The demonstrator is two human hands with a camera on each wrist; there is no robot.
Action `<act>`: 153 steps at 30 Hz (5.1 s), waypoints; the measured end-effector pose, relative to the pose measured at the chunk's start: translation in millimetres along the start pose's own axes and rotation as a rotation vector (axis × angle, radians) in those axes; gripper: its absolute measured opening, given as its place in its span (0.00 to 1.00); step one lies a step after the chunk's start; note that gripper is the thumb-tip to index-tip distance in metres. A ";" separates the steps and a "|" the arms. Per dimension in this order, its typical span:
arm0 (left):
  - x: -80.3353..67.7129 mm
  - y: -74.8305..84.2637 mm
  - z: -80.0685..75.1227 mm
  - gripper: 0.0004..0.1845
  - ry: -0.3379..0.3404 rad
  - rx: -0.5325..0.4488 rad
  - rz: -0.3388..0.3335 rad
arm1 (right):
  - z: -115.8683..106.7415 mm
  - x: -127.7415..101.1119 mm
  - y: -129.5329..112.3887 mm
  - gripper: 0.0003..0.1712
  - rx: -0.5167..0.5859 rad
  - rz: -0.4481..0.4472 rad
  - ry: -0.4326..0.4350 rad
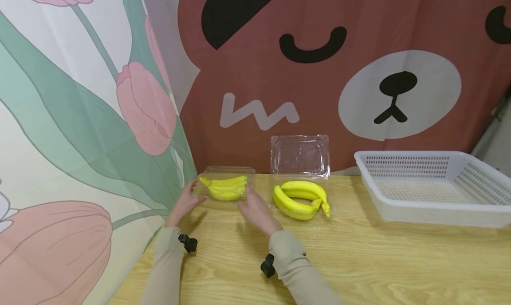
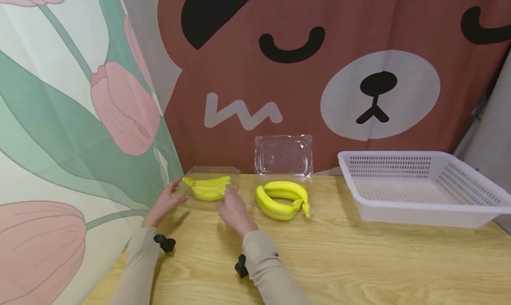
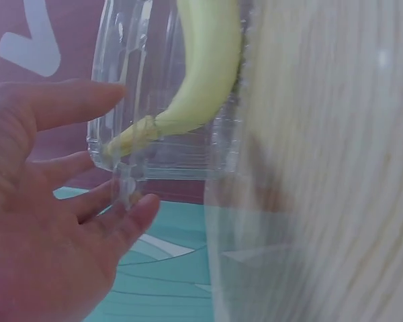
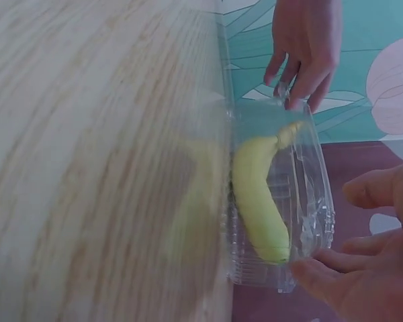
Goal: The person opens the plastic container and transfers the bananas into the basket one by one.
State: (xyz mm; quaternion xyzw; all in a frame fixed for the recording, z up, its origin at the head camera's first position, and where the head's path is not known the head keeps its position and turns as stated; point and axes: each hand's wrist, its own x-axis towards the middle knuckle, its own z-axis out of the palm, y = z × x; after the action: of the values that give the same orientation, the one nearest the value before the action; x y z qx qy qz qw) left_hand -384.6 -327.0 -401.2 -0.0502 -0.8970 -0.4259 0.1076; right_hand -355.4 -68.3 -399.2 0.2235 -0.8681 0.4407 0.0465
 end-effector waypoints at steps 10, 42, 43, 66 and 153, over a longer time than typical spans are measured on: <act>-7.0 -2.6 -15.5 0.47 -0.111 0.001 0.096 | -3.1 -0.8 -6.5 0.41 -0.061 0.048 0.058; -20.6 15.7 -21.0 0.36 -0.223 -0.126 0.000 | 13.1 -7.5 -8.6 0.40 -0.168 0.031 0.138; -20.5 16.4 -21.3 0.36 -0.232 -0.130 0.010 | 12.3 -7.6 -8.3 0.40 -0.161 0.037 0.132; -13.9 14.4 -14.7 0.38 -0.313 -0.298 -0.080 | -2.2 -4.4 -16.3 0.36 -0.062 0.084 0.121; -7.9 31.1 5.8 0.59 -0.357 0.282 -0.004 | -133.1 -22.5 -1.2 0.35 0.039 -0.040 0.341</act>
State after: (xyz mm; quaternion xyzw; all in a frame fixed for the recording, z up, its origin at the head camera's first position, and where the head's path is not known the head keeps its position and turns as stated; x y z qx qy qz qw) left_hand -372.1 -302.8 -383.2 -0.1075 -0.9525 -0.2809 -0.0479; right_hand -350.2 43.5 -323.7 0.1637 -0.8343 0.4879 0.1978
